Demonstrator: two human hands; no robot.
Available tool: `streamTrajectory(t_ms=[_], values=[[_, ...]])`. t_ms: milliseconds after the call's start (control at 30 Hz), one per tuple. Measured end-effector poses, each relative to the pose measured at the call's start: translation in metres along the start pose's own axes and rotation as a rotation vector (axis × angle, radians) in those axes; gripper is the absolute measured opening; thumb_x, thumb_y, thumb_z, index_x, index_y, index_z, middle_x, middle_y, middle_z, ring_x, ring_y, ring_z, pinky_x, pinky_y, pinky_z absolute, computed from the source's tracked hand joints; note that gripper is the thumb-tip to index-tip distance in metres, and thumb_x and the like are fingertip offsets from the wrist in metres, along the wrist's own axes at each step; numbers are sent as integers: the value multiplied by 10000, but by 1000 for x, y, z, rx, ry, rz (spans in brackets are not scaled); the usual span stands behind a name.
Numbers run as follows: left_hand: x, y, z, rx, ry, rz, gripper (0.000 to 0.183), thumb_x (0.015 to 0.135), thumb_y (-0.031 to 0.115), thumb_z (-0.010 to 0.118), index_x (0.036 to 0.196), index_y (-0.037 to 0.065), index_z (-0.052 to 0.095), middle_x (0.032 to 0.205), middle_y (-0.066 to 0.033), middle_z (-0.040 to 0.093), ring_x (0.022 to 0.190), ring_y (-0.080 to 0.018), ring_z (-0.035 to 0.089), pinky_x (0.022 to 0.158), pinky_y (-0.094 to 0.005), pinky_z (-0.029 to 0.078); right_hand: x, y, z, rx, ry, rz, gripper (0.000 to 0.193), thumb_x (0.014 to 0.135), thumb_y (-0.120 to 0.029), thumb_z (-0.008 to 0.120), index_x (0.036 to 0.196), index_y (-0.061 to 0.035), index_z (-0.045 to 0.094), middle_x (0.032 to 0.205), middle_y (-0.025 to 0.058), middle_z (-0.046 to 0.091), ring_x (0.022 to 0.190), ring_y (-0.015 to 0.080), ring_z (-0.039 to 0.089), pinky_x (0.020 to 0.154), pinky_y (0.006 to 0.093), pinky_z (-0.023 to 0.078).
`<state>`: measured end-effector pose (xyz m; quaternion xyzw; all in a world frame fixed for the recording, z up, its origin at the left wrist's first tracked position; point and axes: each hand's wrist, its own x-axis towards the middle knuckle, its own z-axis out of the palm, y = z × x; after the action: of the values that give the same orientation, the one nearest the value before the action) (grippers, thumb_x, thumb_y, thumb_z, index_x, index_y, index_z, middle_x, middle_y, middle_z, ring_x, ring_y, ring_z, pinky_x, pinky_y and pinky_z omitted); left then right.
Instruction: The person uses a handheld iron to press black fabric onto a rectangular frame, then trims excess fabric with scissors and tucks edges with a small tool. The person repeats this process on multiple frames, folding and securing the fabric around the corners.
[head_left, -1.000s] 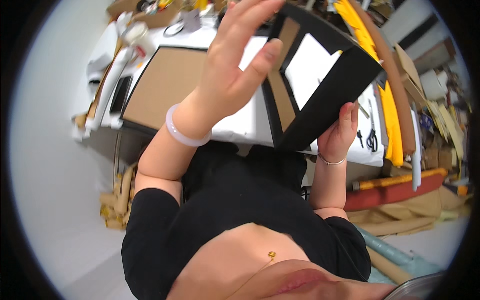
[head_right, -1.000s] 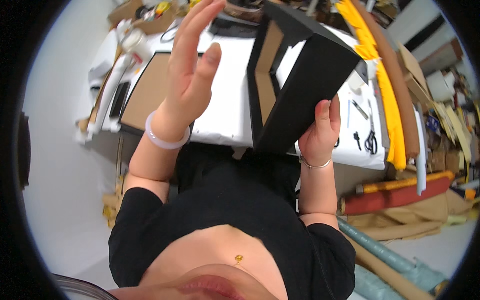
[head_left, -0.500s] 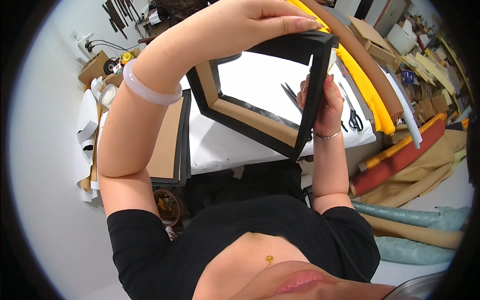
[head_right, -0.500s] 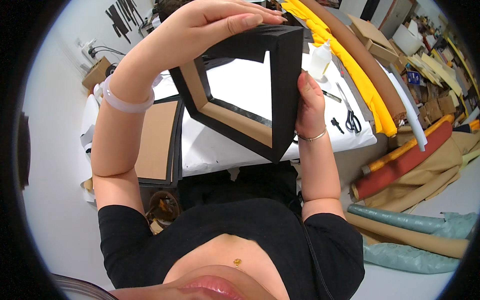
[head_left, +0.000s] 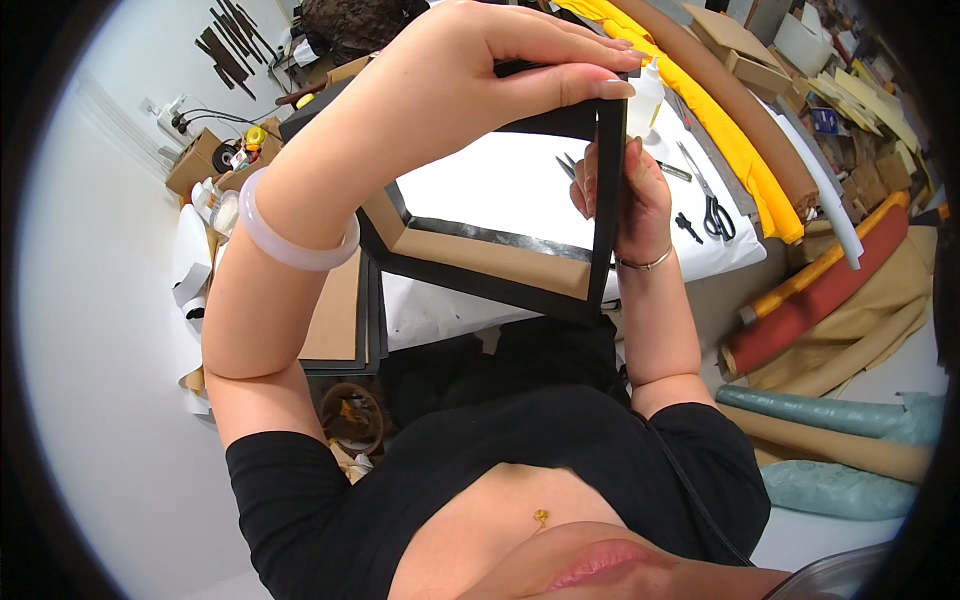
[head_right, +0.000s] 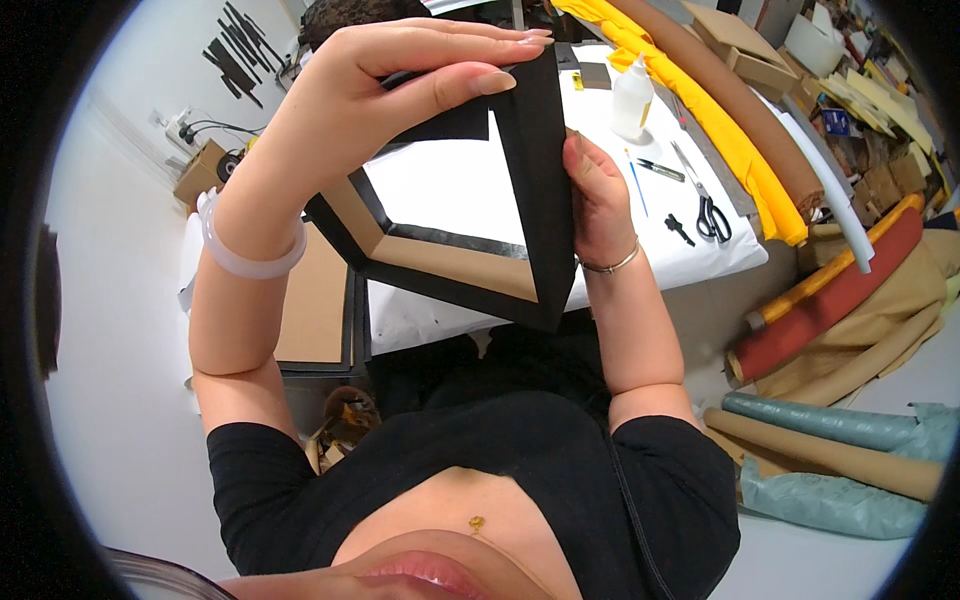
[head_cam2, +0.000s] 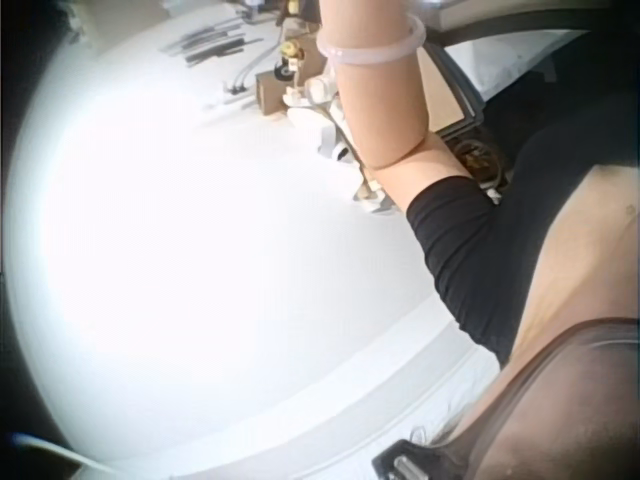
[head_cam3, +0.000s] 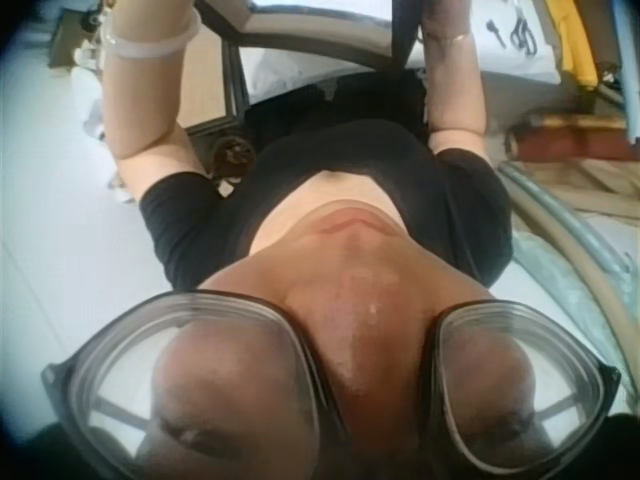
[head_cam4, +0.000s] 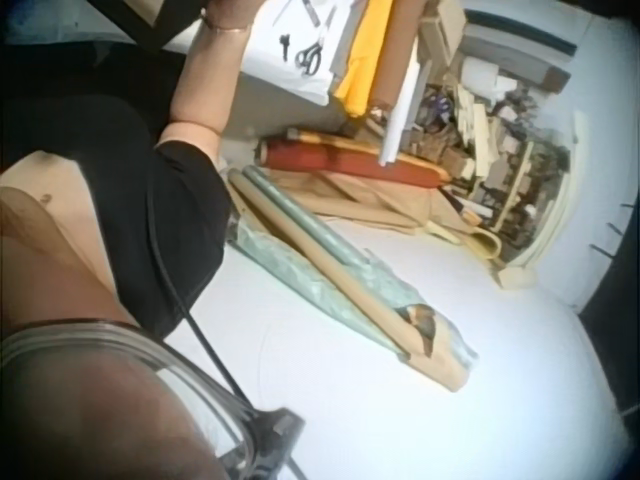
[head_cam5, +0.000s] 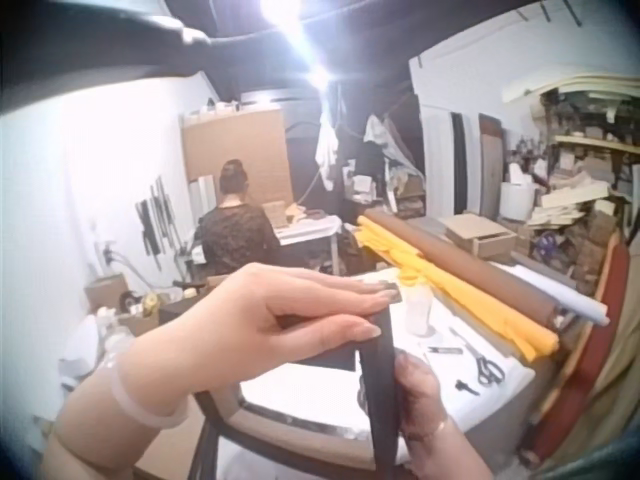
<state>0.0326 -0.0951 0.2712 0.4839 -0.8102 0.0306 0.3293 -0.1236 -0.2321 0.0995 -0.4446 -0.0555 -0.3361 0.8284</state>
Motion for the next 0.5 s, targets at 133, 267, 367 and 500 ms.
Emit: streamTrajectory(t_ms=[133,267,367,500], values=[[2,10,8,23,48,63,319,898,191,789,1177,38,773,1187,-129,758,1131,-271,722,960,-345,586,-1,-2,-1,-27,-40,-30,384,1094,-414,472,1023,-55,590,730,74,577,579,145,531,545,279,411],[5,18,10,21,37,44,301,911,175,774,1173,27,771,1196,-135,754,1150,-276,714,973,-350,583,-4,-4,-4,-25,-34,-34,383,1094,-405,473,1009,-50,588,719,73,569,577,147,528,547,281,413],[17,50,3,-407,30,-549,296,970,169,728,1222,14,739,1177,-171,755,1004,-191,729,875,-259,570,-6,-8,-7,-29,-29,-27,386,1094,-403,475,1007,-44,589,714,72,566,577,149,528,547,281,414],[14,28,7,-339,24,-353,293,967,167,732,1208,-1,742,1158,-168,761,972,-173,724,855,-246,567,-6,-10,-5,-12,-27,-27,389,1091,-400,484,1027,-33,596,723,79,578,582,153,537,548,281,417]])
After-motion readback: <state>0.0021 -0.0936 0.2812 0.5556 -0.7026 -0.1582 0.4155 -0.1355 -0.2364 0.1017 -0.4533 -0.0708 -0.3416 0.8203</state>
